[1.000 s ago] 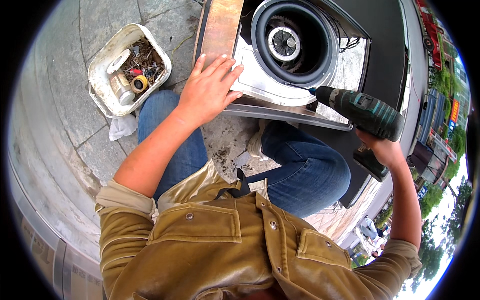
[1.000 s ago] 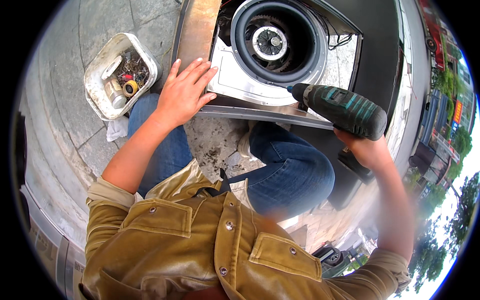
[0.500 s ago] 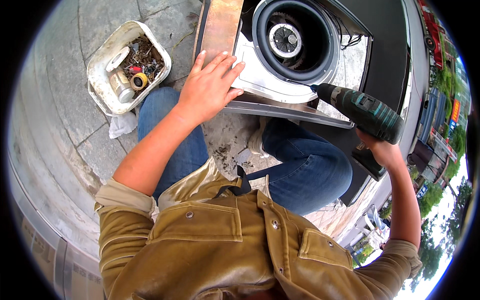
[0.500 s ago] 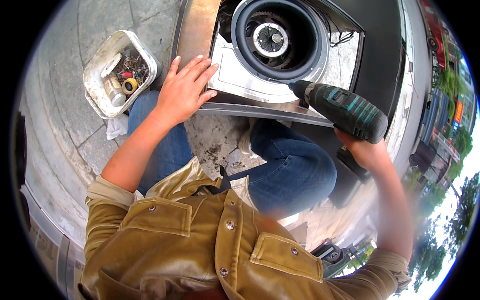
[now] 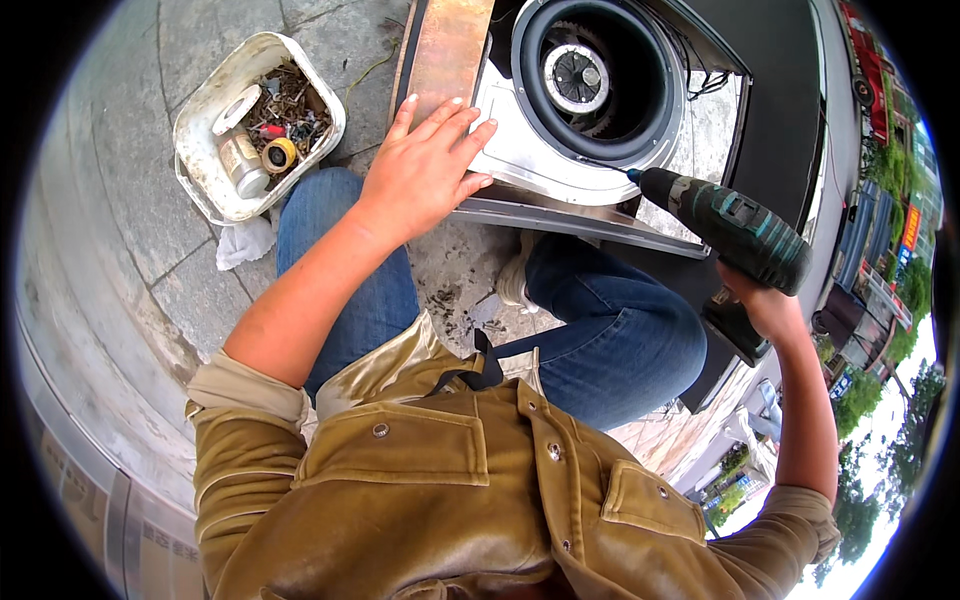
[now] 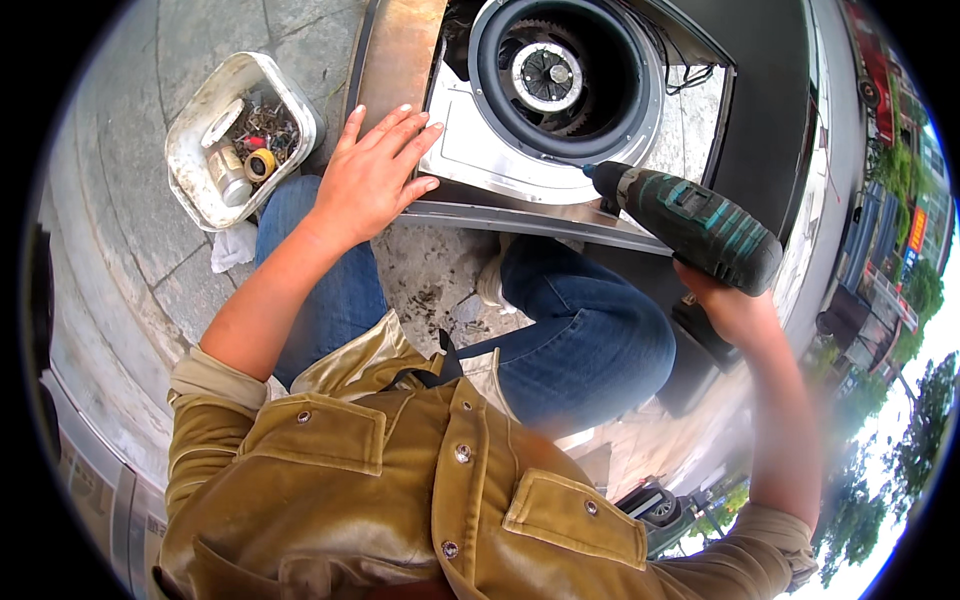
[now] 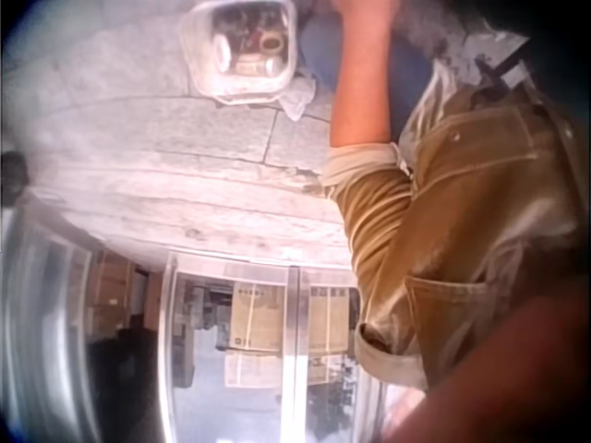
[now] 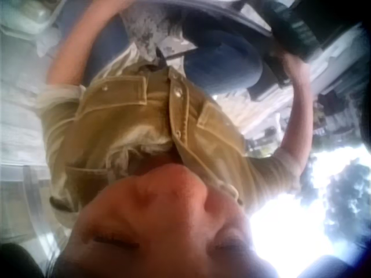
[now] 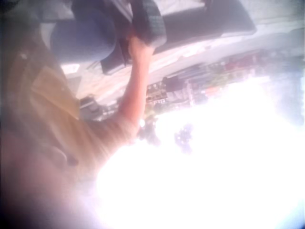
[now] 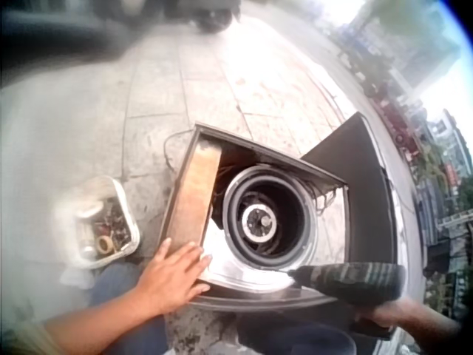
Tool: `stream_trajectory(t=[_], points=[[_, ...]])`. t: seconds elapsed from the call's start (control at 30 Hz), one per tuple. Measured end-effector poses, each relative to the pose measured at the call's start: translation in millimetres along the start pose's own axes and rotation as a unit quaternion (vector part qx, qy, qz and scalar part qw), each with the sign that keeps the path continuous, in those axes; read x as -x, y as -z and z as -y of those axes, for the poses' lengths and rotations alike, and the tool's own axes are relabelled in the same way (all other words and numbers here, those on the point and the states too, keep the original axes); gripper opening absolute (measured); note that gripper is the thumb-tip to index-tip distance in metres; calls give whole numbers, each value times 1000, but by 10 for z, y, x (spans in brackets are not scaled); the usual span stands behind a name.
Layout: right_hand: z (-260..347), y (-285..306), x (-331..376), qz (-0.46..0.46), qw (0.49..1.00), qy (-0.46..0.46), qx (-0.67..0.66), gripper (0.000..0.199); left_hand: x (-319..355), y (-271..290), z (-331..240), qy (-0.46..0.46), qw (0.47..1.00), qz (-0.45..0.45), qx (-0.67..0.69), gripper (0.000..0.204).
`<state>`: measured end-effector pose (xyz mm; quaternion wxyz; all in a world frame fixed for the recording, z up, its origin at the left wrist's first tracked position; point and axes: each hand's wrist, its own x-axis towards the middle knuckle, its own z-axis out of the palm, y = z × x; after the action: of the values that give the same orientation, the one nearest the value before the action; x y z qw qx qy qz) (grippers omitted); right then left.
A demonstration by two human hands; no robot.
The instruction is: The person uses a cordless drill to fasten screws into the metal frame of a disassembled washing machine. They repeatedly reach into a bucket to retrieve screws and secure them into the appliance's casing.
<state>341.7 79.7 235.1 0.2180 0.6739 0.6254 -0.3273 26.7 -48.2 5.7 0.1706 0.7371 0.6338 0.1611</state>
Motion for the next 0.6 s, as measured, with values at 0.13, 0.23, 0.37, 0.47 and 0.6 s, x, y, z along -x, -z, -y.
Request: stream_trajectory(t=[0.13, 0.23, 0.37, 0.47, 0.6], points=[[-67, -14, -7, 1, 1000, 8, -15, 34, 10, -3, -8, -1, 1000, 0, 0, 55], [-87, -19, -32, 5, 1000, 6, -15, 34, 12, -6, -3, -2, 1000, -2, -1, 55], [-139, -15, -81, 10, 1000, 6, -12, 34, 3, -17, 18, -4, 1000, -8, -9, 56], [-98, -8, -66, 6, 1000, -16, -6, 33, -3, -30, 24, -5, 1000, -12, -1, 56], [-49, -21, -22, -11, 1000, 4, -17, 24, 7, -24, 11, -6, 1000, -10, 8, 55]])
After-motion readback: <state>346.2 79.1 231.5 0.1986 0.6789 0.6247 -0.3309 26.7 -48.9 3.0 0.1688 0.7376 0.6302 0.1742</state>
